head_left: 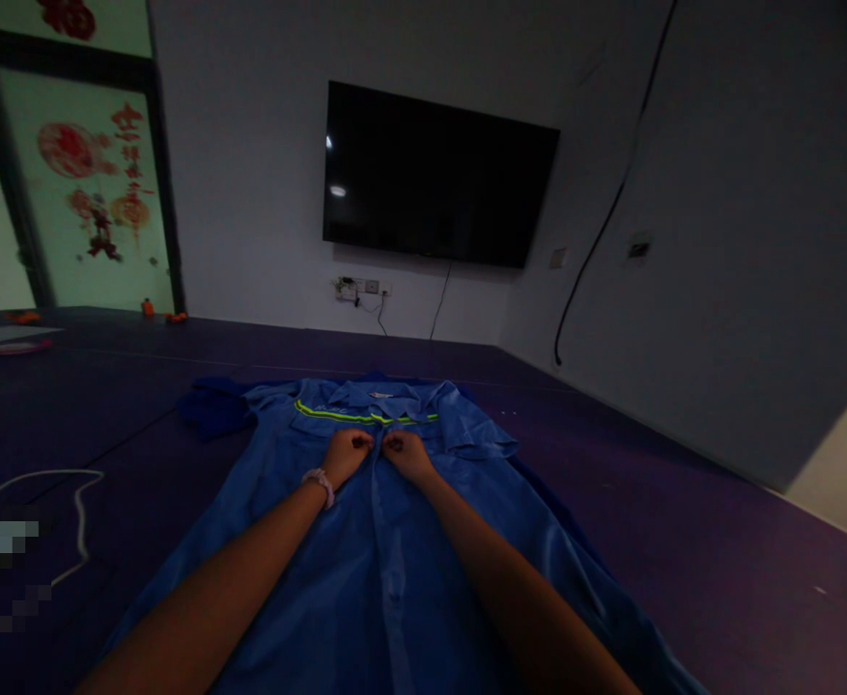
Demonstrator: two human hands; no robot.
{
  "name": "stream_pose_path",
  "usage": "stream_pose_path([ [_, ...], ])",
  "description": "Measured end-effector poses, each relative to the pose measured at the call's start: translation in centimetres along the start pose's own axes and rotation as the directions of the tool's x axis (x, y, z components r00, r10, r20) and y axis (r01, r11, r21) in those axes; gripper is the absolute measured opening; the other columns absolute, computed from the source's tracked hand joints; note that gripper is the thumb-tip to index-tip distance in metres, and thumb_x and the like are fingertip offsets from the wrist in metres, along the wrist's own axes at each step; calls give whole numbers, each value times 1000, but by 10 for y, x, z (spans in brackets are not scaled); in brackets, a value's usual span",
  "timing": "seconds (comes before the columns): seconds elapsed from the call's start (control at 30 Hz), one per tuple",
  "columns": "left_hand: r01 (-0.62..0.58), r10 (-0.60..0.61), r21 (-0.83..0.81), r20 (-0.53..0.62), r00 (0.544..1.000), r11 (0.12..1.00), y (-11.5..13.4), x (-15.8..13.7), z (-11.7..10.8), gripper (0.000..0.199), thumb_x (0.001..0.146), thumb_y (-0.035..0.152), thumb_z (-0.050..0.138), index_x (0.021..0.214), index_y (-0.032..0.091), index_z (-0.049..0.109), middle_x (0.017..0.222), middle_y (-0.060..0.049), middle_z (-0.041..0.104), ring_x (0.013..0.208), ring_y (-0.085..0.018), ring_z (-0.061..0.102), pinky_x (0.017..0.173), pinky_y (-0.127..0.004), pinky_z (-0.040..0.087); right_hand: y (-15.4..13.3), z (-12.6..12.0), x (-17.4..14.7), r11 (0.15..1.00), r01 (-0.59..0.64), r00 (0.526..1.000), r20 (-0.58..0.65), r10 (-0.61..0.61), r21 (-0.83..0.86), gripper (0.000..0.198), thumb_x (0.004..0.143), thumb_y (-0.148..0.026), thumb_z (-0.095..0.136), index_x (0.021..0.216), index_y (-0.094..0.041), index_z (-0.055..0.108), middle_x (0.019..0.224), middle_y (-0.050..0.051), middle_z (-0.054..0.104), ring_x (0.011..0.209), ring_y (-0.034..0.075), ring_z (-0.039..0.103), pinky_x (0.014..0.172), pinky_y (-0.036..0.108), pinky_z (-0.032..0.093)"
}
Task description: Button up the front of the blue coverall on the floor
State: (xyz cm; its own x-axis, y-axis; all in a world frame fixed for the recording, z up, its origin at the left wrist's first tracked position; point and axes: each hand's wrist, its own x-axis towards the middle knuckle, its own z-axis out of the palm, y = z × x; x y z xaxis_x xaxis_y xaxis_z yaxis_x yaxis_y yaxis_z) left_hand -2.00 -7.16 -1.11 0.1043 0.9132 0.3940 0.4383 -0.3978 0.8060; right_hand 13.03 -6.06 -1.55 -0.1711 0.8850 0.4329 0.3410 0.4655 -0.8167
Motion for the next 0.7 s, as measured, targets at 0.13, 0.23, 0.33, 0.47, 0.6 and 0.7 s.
stream_pose_path([
  [0.13, 3, -3, -4, 15, 1000, 1000, 1, -1, -1, 14, 84, 25, 56, 84, 11, 61, 86, -3, 63, 82, -15, 60, 77, -35, 49, 0, -1, 0, 1000, 5, 1000, -1, -6, -18, 9, 61, -11, 54, 61, -18, 59, 60, -1, 61, 58, 13, 56, 57, 23, 45],
  [0.23, 5, -5, -9, 24, 1000, 1000, 3, -2, -1, 15, 84, 25, 55, 84, 11, 61, 86, -3, 64, 82, -15, 60, 78, -36, 49, -1, -1, 0, 999, 12, 1000, 2, -12, -30, 10, 61, -11, 54, 59, -19, 59, 60, -1, 61, 58, 13, 57, 58, 24, 45],
  [0.33, 11, -11, -4, 22, 1000, 1000, 3, -2, -1, 16, 84, 26, 55, 85, 11, 61, 86, -3, 64, 82, -15, 60, 79, -36, 49, 0, -1, 1, 999, 14, 1000, 4, -14, -42, 9, 61, -12, 55, 58, -18, 59, 59, -1, 60, 58, 13, 57, 57, 24, 45],
  [0.47, 15, -15, 8, 23, 1000, 1000, 3, -2, -1, 16, 84, 26, 55, 86, 11, 61, 88, -3, 63, 83, -15, 60, 80, -37, 48, 1, -1, 1, 999, 7, 1000, 1, -7, -53, 8, 61, -12, 56, 60, -18, 61, 59, -1, 61, 56, 13, 56, 56, 24, 45],
  [0.6, 10, -11, 16, 35, 999, 1000, 2, -1, -1, 16, 85, 26, 55, 86, 12, 61, 88, -3, 64, 83, -15, 60, 79, -36, 49, 2, -2, 1, 998, -2, 1000, -4, 1, -63, 8, 59, -11, 58, 60, -18, 62, 58, -1, 61, 56, 13, 56, 55, 24, 44],
  [0.7, 10, -10, 22, 29, 1000, 1000, 2, -1, -1, 15, 84, 26, 55, 84, 12, 61, 88, -3, 63, 83, -15, 60, 79, -36, 48, 1, -2, 0, 997, -7, 1000, -10, 7, -73, 7, 59, -12, 59, 59, -18, 61, 57, -1, 61, 56, 13, 56, 54, 24, 43],
])
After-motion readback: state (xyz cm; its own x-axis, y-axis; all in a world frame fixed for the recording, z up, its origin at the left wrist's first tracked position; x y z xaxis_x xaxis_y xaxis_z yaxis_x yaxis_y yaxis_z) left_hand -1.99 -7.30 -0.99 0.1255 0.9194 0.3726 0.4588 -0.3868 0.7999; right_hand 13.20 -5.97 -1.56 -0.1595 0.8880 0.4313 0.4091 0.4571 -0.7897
